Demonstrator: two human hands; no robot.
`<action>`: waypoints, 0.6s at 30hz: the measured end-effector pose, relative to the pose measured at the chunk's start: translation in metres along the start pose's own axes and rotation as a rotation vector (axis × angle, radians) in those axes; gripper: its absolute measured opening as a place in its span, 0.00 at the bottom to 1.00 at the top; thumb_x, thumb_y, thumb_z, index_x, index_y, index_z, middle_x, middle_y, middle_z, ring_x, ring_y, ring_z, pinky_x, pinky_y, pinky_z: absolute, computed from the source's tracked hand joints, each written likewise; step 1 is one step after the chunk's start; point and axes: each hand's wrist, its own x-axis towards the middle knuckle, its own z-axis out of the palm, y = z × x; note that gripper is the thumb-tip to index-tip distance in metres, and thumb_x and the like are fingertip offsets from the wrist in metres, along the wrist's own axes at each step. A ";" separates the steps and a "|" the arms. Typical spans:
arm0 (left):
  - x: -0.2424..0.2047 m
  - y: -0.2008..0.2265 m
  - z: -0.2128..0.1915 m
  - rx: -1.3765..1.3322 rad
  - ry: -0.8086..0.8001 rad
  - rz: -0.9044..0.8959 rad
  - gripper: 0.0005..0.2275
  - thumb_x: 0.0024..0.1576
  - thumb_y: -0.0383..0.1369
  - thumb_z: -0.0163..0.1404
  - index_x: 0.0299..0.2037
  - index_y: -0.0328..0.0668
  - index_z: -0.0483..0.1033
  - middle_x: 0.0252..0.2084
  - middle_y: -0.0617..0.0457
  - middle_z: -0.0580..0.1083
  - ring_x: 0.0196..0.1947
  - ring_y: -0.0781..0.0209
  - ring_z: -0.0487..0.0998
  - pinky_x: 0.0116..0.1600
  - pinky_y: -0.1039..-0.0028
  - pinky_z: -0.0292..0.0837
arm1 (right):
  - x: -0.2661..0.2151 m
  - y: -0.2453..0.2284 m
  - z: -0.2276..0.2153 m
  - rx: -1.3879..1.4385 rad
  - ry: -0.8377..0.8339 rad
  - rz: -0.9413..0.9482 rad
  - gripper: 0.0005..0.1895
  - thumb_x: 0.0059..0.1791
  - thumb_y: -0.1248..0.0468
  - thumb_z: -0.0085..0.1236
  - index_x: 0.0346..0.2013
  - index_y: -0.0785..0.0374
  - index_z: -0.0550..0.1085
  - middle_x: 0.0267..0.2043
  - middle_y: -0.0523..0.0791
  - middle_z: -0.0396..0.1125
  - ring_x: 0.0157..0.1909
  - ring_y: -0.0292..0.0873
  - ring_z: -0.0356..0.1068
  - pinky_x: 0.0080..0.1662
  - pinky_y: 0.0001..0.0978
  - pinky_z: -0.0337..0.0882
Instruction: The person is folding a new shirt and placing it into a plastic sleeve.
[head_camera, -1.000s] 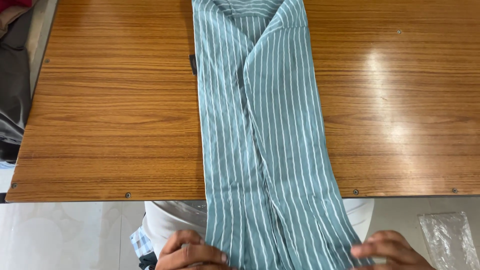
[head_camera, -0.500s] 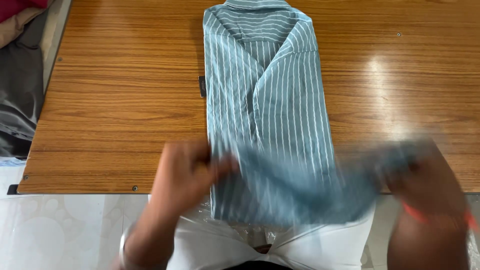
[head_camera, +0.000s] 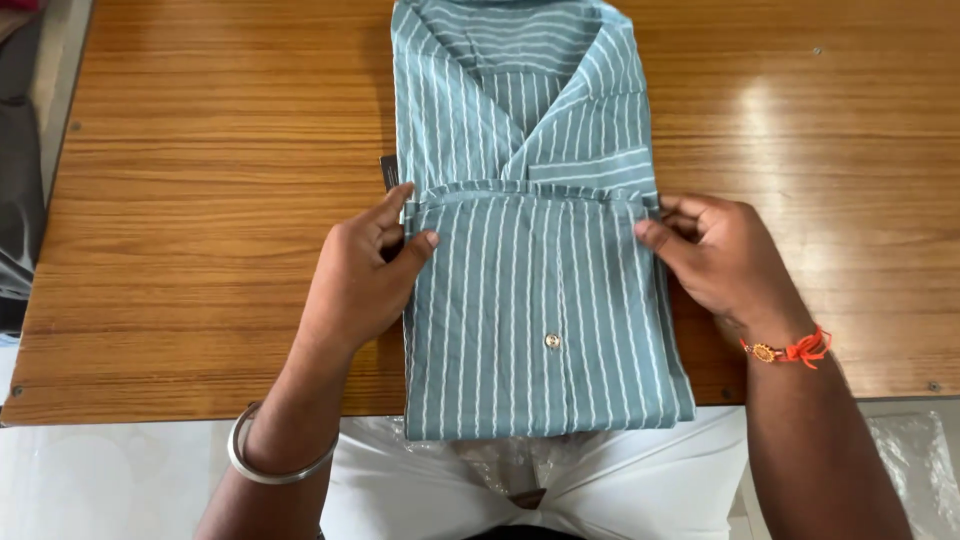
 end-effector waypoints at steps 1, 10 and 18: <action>-0.002 -0.001 0.002 0.100 -0.009 -0.082 0.29 0.63 0.32 0.57 0.74 0.33 0.63 0.29 0.35 0.79 0.22 0.59 0.71 0.31 0.69 0.67 | -0.004 -0.001 0.000 -0.067 0.044 -0.044 0.25 0.51 0.55 0.62 0.56 0.70 0.75 0.43 0.48 0.78 0.43 0.36 0.76 0.43 0.26 0.75; -0.098 0.027 0.003 0.395 -0.017 0.775 0.29 0.51 0.48 0.63 0.59 0.41 0.74 0.62 0.49 0.74 0.65 0.52 0.71 0.67 0.50 0.64 | -0.090 -0.022 -0.007 -0.256 0.040 -0.805 0.26 0.51 0.45 0.56 0.53 0.62 0.74 0.57 0.47 0.71 0.59 0.45 0.74 0.57 0.38 0.77; -0.145 -0.038 0.020 0.657 0.058 0.749 0.10 0.59 0.39 0.53 0.48 0.53 0.82 0.56 0.61 0.78 0.61 0.60 0.74 0.61 0.59 0.70 | -0.165 0.035 0.013 -0.584 0.028 -0.747 0.26 0.42 0.50 0.66 0.53 0.51 0.74 0.54 0.40 0.71 0.59 0.41 0.69 0.58 0.39 0.70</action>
